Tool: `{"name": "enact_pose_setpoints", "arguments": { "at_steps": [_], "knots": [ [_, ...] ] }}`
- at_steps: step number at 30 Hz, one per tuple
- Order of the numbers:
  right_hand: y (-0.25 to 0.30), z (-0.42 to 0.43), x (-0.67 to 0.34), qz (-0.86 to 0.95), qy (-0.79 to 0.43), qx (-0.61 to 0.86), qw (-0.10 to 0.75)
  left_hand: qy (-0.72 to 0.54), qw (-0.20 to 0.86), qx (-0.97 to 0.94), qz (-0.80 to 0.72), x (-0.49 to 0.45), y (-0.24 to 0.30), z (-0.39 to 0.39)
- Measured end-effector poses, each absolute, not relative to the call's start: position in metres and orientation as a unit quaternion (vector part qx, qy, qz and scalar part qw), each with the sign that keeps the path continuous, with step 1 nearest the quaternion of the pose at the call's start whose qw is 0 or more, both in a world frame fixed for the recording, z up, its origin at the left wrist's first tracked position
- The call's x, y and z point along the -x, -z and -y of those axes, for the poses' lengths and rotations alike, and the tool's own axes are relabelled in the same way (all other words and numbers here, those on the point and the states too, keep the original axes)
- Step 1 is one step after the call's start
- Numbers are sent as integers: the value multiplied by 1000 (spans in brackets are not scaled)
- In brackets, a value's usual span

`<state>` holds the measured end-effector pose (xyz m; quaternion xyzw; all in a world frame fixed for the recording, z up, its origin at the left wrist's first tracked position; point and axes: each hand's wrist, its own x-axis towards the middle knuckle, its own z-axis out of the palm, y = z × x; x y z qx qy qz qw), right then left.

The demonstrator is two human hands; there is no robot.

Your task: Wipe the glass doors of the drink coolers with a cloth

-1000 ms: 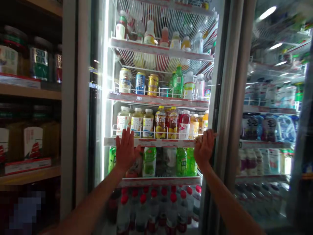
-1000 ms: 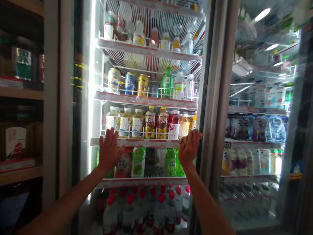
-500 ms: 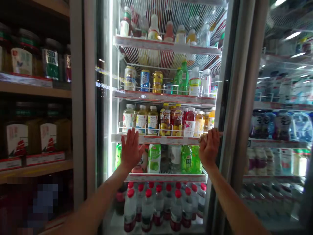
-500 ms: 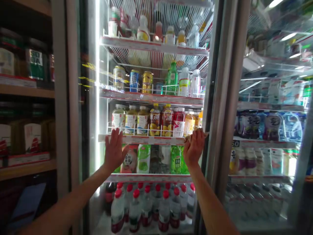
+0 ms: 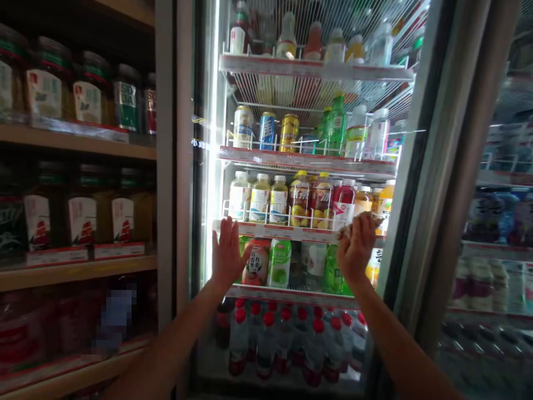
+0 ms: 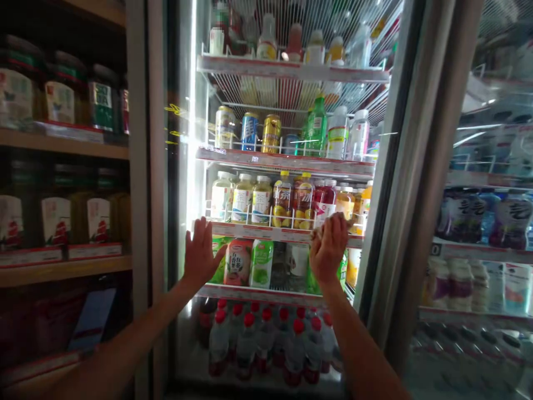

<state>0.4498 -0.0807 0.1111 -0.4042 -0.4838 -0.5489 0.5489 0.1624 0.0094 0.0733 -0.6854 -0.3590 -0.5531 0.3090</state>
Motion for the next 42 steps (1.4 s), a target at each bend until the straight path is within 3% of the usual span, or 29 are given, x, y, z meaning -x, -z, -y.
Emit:
{"name": "enact_pose_setpoints", "arguments": {
  "at_steps": [3, 10, 15, 18, 25, 32, 35, 38, 40, 42],
  "knots": [
    [-107, 70, -423, 514, 535, 400, 537, 554, 300, 688, 361, -162, -71, -11],
    [-87, 57, -359, 663, 511, 366, 406, 539, 293, 692, 381, -156, -70, -4],
    [-114, 65, -408, 550, 540, 378, 513, 522, 249, 697, 423, -146, -60, -3],
    [-112, 56, -396, 542, 542, 370, 525, 516, 248, 702, 423, -147, -58, -3],
    [-73, 42, -326, 752, 466, 328, 333, 513, 246, 710, 415, -138, -57, -3],
    [-109, 55, -369, 623, 488, 385, 476, 620, 184, 712, 275, -156, -61, 15],
    [-111, 57, -365, 653, 475, 378, 452, 661, 85, 732, 142, -199, -78, 34],
    [-106, 61, -371, 681, 467, 357, 437, 672, -15, 734, 101, -241, -87, 47],
    [-101, 68, -387, 687, 472, 356, 423, 669, -23, 734, 110, -265, -87, 49],
    [-95, 77, -407, 686, 479, 373, 401, 662, 37, 738, 124, -286, -84, 47]
  ]
}}
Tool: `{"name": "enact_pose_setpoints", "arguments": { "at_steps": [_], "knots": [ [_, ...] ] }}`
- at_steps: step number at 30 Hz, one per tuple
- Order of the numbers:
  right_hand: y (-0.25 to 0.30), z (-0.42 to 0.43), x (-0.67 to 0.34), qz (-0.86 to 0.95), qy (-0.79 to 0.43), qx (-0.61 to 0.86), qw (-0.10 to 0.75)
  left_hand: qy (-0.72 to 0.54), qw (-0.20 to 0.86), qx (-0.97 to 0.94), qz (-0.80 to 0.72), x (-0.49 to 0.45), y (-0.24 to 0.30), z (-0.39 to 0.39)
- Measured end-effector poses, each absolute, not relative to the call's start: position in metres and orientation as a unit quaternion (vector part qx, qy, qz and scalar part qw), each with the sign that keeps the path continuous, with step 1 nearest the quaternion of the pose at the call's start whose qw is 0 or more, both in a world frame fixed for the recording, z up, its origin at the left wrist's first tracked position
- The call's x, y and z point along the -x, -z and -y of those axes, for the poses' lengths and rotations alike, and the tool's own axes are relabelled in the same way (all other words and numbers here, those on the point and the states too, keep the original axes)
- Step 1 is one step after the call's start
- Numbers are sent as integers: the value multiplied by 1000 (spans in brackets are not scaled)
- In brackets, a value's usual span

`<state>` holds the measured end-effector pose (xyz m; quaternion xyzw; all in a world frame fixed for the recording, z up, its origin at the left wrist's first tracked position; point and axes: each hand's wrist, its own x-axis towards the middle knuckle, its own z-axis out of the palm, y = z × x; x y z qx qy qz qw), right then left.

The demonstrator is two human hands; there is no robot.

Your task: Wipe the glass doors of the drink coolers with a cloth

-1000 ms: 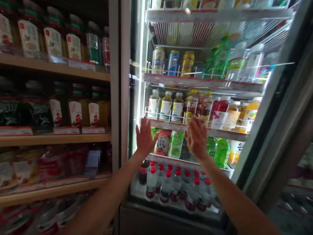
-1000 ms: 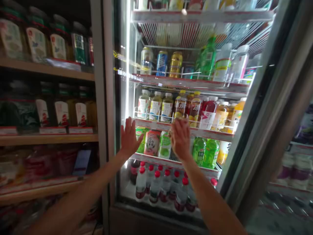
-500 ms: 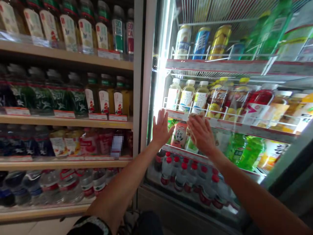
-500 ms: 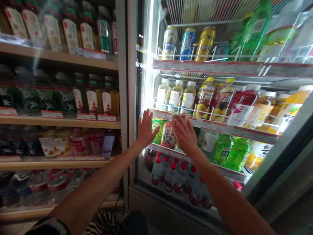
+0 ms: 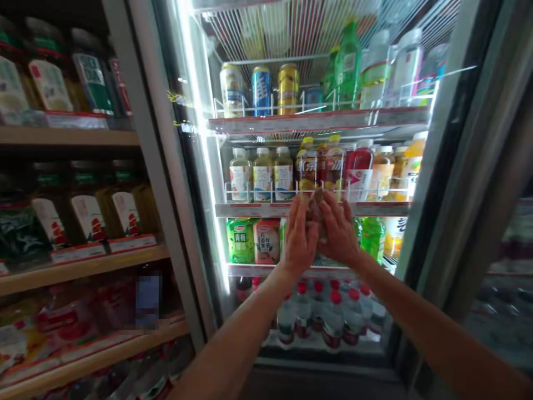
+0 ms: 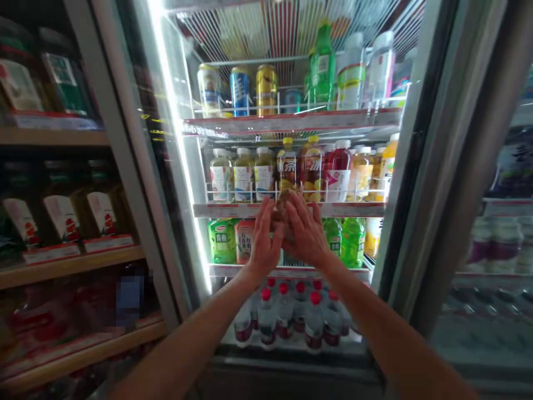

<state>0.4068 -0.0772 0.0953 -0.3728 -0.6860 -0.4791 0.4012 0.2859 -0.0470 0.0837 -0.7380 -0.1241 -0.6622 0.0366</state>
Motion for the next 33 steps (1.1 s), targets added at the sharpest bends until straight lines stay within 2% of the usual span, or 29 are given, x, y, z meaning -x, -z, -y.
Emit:
{"name": "enact_pose_setpoints", "arguments": {
  "at_steps": [4, 9, 12, 15, 18, 22, 26, 30, 33],
  "knots": [
    [-87, 85, -433, 680, 502, 397, 357, 659, 200, 712, 136, -314, -80, 39],
    [-83, 81, -440, 622, 523, 425, 399, 669, 282, 676, 122, -304, -87, 31],
    [-80, 80, -437, 624, 512, 440, 393, 668, 269, 688, 90, -291, -92, 33],
    [-76, 79, -425, 601, 508, 469, 401, 641, 202, 740, 27, -290, -94, 42],
    [-74, 83, -420, 594, 497, 498, 389, 618, 173, 765, 48, -298, -94, 50],
    [-78, 102, -450, 659, 498, 450, 340, 615, 205, 748, 142, -317, -92, 53],
    [-91, 110, -493, 564, 533, 475, 414, 609, 273, 721, 185, -323, -88, 46],
    [-96, 103, -509, 490, 542, 514, 450, 616, 286, 697, 228, -259, -91, 20],
    [-90, 99, -507, 489, 538, 521, 447, 673, 229, 630, 313, -187, -102, -6]
  ]
}}
